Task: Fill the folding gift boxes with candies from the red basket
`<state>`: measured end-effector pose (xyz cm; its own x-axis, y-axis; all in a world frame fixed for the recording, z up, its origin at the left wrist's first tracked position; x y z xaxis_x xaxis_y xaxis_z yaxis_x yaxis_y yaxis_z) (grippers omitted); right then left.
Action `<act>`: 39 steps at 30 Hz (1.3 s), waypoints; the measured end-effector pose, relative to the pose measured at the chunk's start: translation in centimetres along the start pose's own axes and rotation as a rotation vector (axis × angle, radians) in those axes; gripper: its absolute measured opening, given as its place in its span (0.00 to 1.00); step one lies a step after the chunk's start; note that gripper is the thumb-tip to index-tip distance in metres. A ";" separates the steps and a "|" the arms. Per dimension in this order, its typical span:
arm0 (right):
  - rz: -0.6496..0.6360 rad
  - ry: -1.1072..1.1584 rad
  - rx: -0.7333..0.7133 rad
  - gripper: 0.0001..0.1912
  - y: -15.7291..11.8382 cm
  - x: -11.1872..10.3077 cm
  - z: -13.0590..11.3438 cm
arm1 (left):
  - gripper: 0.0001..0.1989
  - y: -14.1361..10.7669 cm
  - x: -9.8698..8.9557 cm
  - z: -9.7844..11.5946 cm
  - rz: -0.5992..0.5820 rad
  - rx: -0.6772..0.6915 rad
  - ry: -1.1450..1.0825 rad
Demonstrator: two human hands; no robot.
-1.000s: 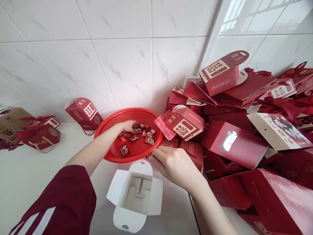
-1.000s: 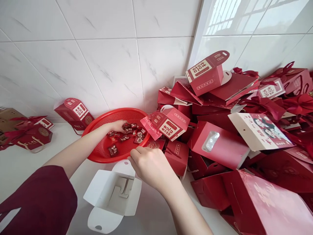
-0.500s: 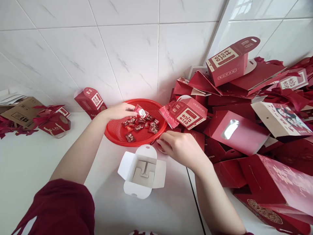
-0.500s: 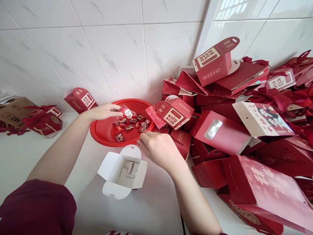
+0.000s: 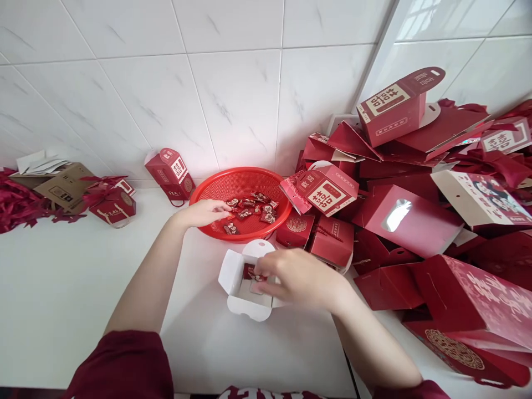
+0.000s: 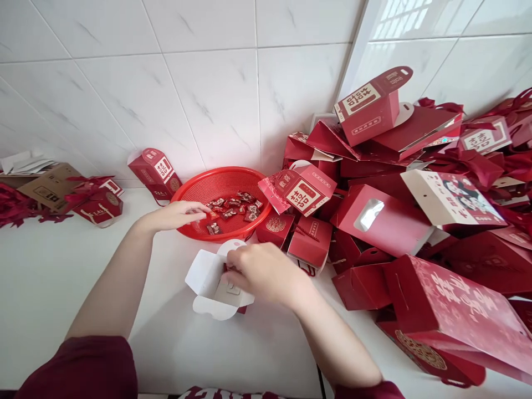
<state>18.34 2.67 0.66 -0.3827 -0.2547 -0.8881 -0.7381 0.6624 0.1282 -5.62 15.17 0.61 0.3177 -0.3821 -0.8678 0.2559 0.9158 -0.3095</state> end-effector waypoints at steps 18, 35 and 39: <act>-0.394 -0.070 -0.044 0.13 0.6 4.6 -2.3 | 0.25 12.4 3.8 -5.1 -0.223 -0.105 0.552; 0.307 0.208 0.081 0.16 -0.5 -2.3 0.9 | 0.23 -5.9 1.4 9.4 0.274 0.371 -0.557; 0.279 0.286 -0.062 0.17 -0.8 -2.7 0.3 | 0.25 -9.7 3.9 11.7 0.537 0.396 -0.694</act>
<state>20.12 3.06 2.79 -0.7060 -0.2630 -0.6575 -0.6127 0.6924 0.3810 3.82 3.37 4.82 0.9193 -0.0284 -0.3926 0.1681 0.9302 0.3264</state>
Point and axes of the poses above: each hand's wrist, its own y-axis towards the middle knuckle, its own x-axis out of the palm, z = x × y, the point moved 4 cm from there along y, towards the middle knuckle, and after that the axes turned 4 degrees about -x, right-handed, at the moved point
